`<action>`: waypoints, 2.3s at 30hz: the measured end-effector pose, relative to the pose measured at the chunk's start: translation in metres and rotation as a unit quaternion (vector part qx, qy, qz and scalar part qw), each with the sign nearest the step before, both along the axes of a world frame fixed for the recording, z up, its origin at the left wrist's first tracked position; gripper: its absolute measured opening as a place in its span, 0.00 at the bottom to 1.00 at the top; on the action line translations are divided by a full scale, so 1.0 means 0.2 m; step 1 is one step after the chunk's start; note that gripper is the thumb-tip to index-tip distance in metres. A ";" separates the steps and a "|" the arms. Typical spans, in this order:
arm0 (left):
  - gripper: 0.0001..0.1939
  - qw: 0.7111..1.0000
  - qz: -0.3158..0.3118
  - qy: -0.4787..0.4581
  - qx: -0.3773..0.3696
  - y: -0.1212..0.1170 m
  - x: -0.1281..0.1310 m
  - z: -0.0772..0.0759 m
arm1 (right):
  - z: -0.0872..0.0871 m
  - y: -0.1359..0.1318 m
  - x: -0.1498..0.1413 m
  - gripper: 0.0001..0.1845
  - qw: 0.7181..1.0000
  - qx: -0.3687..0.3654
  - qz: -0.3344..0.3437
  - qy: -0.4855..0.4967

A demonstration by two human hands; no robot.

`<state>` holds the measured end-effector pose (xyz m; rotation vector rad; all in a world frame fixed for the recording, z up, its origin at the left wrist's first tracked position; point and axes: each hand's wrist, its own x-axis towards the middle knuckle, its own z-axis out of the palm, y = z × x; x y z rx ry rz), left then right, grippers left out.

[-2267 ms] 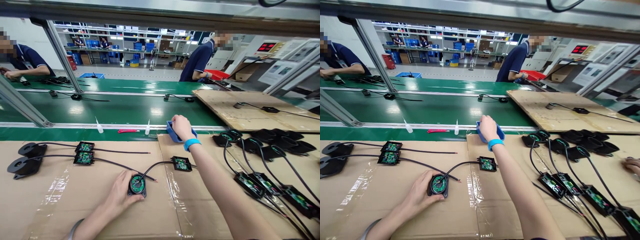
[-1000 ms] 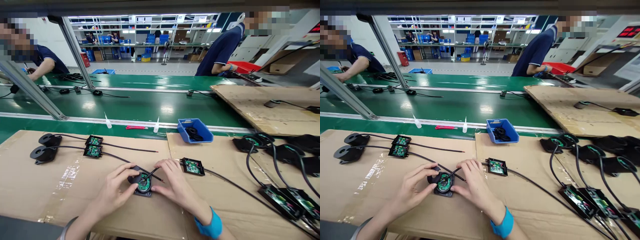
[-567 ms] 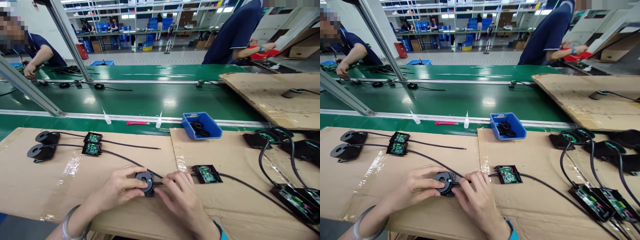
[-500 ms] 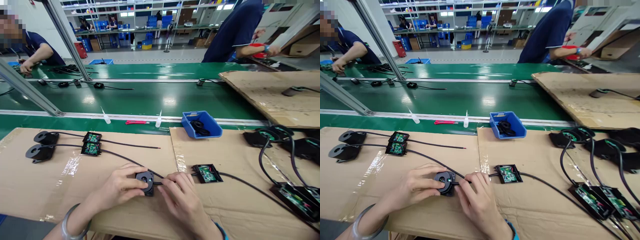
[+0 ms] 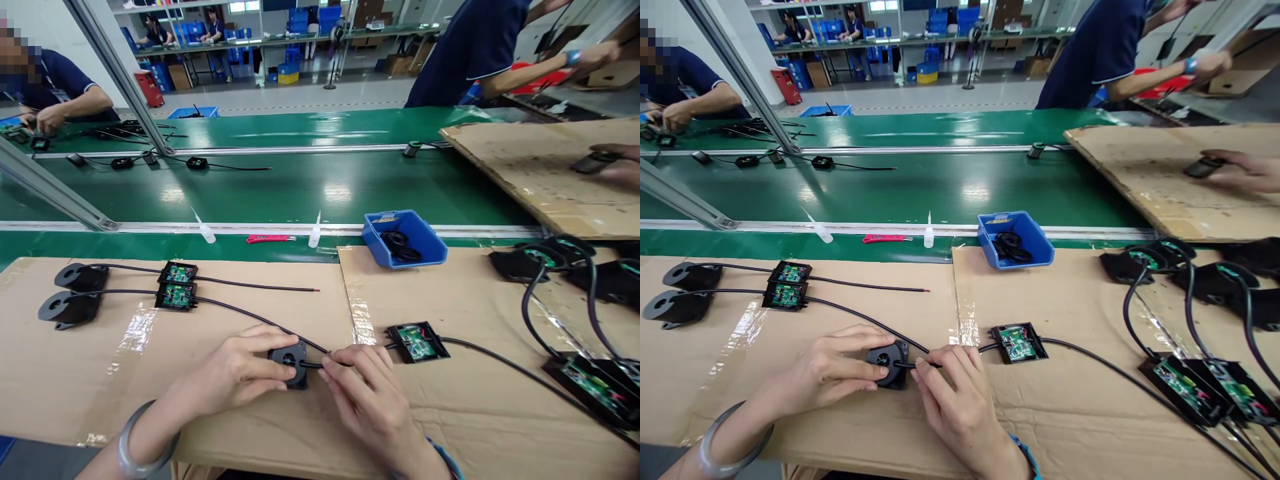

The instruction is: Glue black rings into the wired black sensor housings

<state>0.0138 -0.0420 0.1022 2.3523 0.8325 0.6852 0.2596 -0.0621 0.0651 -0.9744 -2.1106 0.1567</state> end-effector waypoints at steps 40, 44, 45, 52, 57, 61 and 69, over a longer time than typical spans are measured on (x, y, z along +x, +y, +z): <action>0.33 0.973 -0.039 0.176 0.143 -0.10 0.01 -0.03 | 0.03 -0.17 -0.24 0.25 0.979 0.120 -0.052 -0.153; 0.48 0.981 -0.011 0.151 0.118 -0.12 -0.01 -0.07 | -0.01 -0.23 -0.26 0.24 0.975 0.127 -0.078 -0.166; 0.49 0.983 -0.007 0.149 0.111 -0.12 -0.01 -0.08 | -0.01 -0.23 -0.26 0.24 0.973 0.129 -0.071 -0.178; 0.49 0.982 0.156 0.095 0.041 0.02 -0.10 -0.12 | 0.09 -0.19 -0.23 0.25 0.959 0.137 -0.025 -0.247; 0.33 0.972 0.225 0.014 0.064 -0.02 -0.13 -0.06 | 0.11 -0.17 -0.23 0.25 0.961 0.132 -0.005 -0.244; 0.30 0.989 0.040 0.079 0.119 -0.14 -0.03 -0.04 | 0.10 -0.17 -0.24 0.21 0.965 0.123 -0.005 -0.230; 0.33 0.969 0.026 0.148 0.197 -0.21 0.06 -0.18 | 0.09 -0.13 -0.15 0.19 0.988 0.044 0.062 -0.134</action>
